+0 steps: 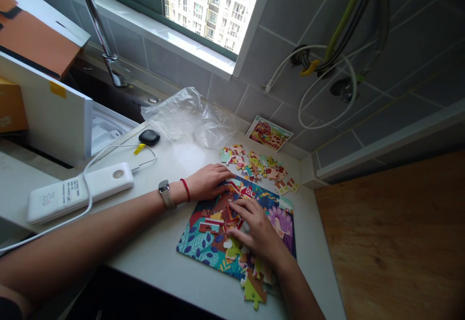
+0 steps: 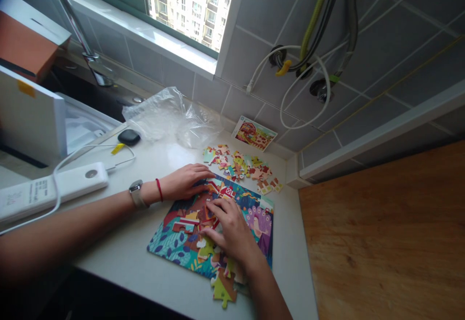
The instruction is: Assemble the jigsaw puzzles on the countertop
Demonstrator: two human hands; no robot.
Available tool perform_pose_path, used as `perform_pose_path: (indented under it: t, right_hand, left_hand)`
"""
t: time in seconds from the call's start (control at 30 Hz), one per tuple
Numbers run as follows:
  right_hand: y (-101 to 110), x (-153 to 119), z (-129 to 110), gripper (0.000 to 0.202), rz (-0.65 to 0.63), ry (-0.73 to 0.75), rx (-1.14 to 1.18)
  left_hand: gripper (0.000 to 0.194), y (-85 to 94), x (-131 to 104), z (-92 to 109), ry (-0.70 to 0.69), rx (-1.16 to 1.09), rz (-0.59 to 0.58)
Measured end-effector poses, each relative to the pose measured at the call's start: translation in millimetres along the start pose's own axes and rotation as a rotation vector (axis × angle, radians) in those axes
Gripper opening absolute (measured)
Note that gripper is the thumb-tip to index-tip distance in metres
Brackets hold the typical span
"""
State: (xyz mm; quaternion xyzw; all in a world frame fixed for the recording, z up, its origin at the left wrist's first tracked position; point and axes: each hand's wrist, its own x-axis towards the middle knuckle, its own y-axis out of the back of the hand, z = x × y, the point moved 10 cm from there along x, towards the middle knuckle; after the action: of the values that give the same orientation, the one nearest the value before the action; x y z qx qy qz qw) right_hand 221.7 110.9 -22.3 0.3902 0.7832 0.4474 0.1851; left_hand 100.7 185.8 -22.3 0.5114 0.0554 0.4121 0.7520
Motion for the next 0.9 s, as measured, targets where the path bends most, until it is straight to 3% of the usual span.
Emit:
perform_pose_path:
  t: [0.3, 0.5, 0.73, 0.9]
  right_hand:
    - [15.0, -4.1, 20.6, 0.056, 0.051, -0.110, 0.103]
    - [29.4, -5.5, 33.9, 0.038, 0.135, -0.171, 0.100]
    - [34.0, -5.7, 43.7, 0.027, 0.206, -0.189, -0.017]
    - [32.0, -7.0, 51.2, 0.026, 0.198, -0.215, -0.021]
  left_hand:
    - [0.036, 2.3, -0.7, 2.8, -0.024, -0.025, 0.000]
    - [0.066, -2.8, -5.0, 26.0, -0.152, -0.037, -0.087]
    - [0.034, -7.0, -7.7, 39.1, -0.189, -0.043, -0.090]
    - [0.035, -6.4, -6.1, 34.6, -0.175, -0.062, -0.095]
